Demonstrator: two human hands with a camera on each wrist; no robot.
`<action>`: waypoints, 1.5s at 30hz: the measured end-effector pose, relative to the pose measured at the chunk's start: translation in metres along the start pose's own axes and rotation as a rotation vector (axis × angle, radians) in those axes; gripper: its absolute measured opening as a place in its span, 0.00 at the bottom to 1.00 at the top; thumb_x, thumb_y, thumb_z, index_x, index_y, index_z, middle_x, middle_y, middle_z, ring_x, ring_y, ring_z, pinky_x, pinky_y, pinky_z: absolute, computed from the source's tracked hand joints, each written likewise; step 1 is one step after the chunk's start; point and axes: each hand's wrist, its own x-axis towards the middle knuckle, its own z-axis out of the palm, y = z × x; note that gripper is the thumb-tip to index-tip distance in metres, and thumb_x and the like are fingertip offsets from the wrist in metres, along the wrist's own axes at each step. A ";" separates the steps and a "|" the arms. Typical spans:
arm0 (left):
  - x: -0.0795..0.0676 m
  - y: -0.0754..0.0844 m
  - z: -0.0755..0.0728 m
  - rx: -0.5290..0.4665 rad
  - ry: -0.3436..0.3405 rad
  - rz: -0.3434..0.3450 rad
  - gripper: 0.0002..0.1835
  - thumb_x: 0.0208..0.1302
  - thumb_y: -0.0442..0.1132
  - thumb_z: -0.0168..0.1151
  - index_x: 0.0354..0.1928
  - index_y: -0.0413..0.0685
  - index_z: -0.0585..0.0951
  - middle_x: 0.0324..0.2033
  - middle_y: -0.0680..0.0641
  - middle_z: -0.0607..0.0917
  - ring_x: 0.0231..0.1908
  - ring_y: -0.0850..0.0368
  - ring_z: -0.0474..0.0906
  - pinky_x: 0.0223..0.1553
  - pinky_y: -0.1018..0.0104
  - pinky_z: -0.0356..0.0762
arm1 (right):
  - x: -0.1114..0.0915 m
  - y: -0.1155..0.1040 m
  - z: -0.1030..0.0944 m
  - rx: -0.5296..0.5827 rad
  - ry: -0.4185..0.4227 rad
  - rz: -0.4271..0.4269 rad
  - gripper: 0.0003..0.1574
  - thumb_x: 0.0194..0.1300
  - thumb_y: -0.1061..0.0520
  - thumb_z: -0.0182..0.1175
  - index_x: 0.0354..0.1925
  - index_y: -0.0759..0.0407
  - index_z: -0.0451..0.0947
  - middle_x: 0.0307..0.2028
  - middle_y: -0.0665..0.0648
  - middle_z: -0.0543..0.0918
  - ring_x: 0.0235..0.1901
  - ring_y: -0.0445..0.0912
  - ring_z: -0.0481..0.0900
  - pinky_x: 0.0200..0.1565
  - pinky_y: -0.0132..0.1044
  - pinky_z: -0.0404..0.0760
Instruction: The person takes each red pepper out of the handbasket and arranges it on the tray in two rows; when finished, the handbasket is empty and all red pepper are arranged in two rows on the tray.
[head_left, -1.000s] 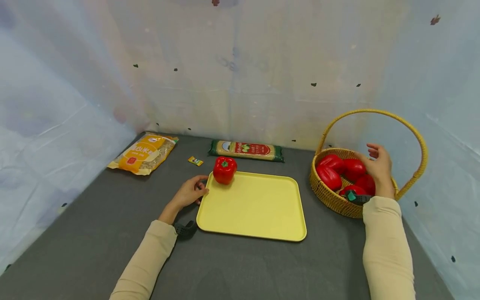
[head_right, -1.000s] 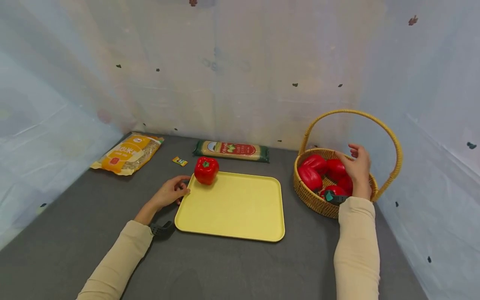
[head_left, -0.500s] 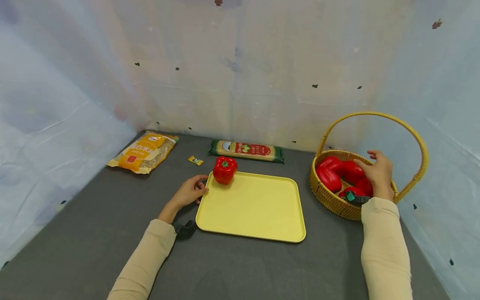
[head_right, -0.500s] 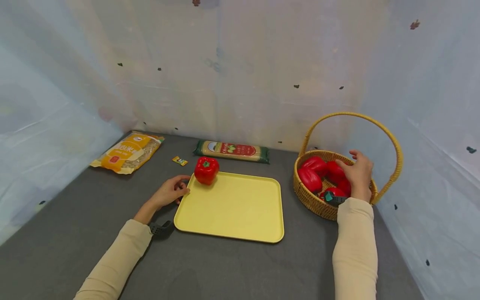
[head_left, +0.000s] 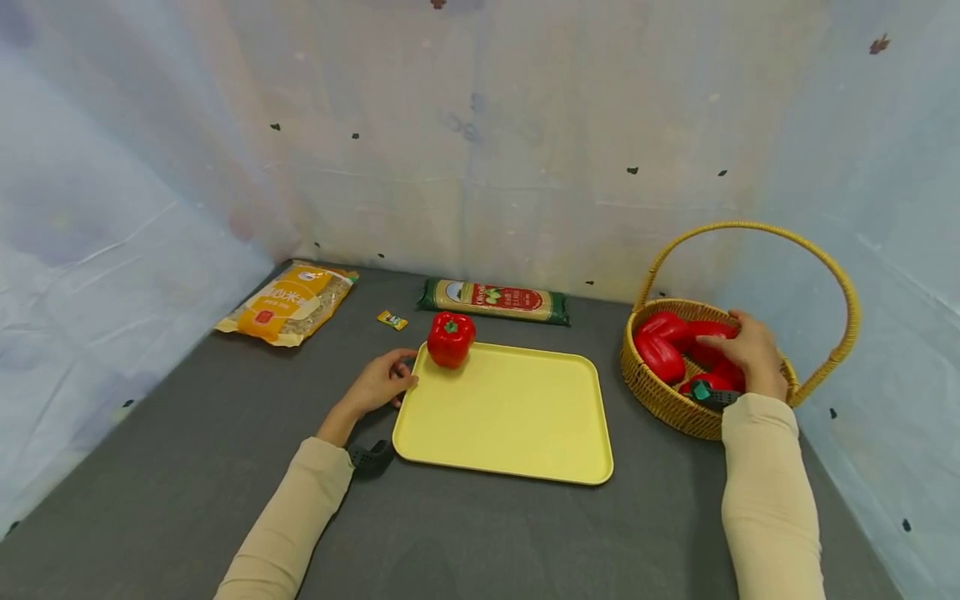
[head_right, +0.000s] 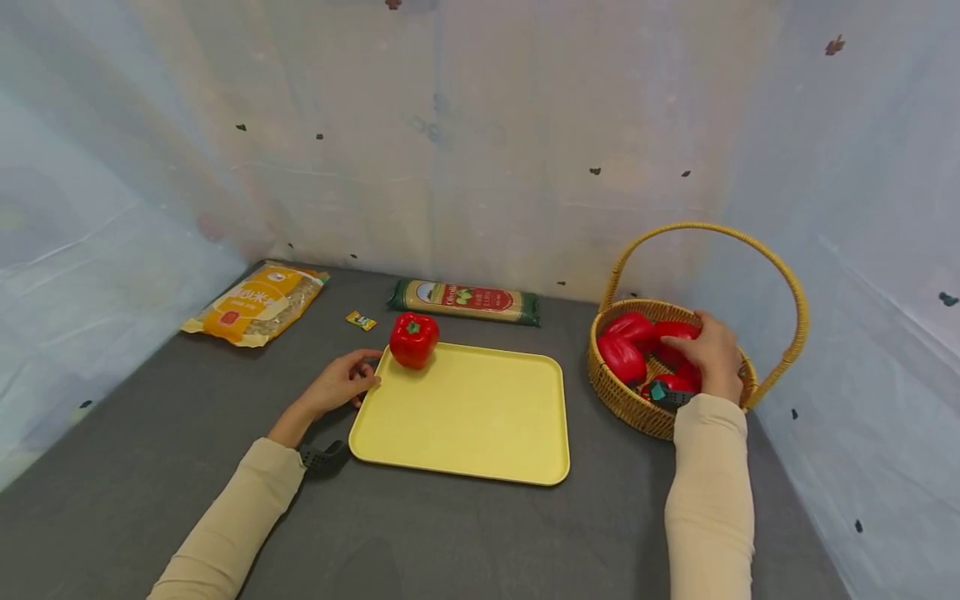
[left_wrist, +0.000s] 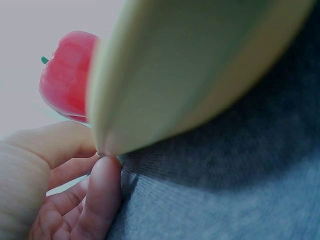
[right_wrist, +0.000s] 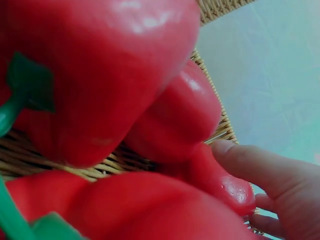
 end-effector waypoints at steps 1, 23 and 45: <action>0.000 0.000 0.000 0.002 0.000 0.000 0.26 0.63 0.36 0.60 0.62 0.40 0.68 0.31 0.44 0.76 0.19 0.54 0.72 0.20 0.61 0.78 | -0.001 0.000 -0.001 -0.005 -0.015 0.002 0.56 0.60 0.37 0.58 0.69 0.70 0.47 0.60 0.79 0.59 0.55 0.70 0.59 0.55 0.66 0.61; 0.003 0.000 0.000 -0.013 -0.001 0.015 0.26 0.62 0.36 0.60 0.62 0.40 0.68 0.31 0.44 0.76 0.21 0.53 0.72 0.20 0.61 0.78 | -0.002 0.002 -0.006 -0.108 -0.049 -0.019 0.44 0.59 0.49 0.60 0.60 0.78 0.57 0.52 0.80 0.61 0.49 0.70 0.62 0.50 0.65 0.65; -0.002 0.002 -0.002 -0.009 -0.006 0.032 0.25 0.62 0.34 0.60 0.61 0.37 0.68 0.30 0.43 0.75 0.19 0.55 0.71 0.19 0.63 0.78 | -0.002 -0.027 -0.010 0.244 0.270 -0.058 0.47 0.59 0.45 0.59 0.68 0.65 0.53 0.64 0.70 0.50 0.60 0.65 0.57 0.59 0.60 0.62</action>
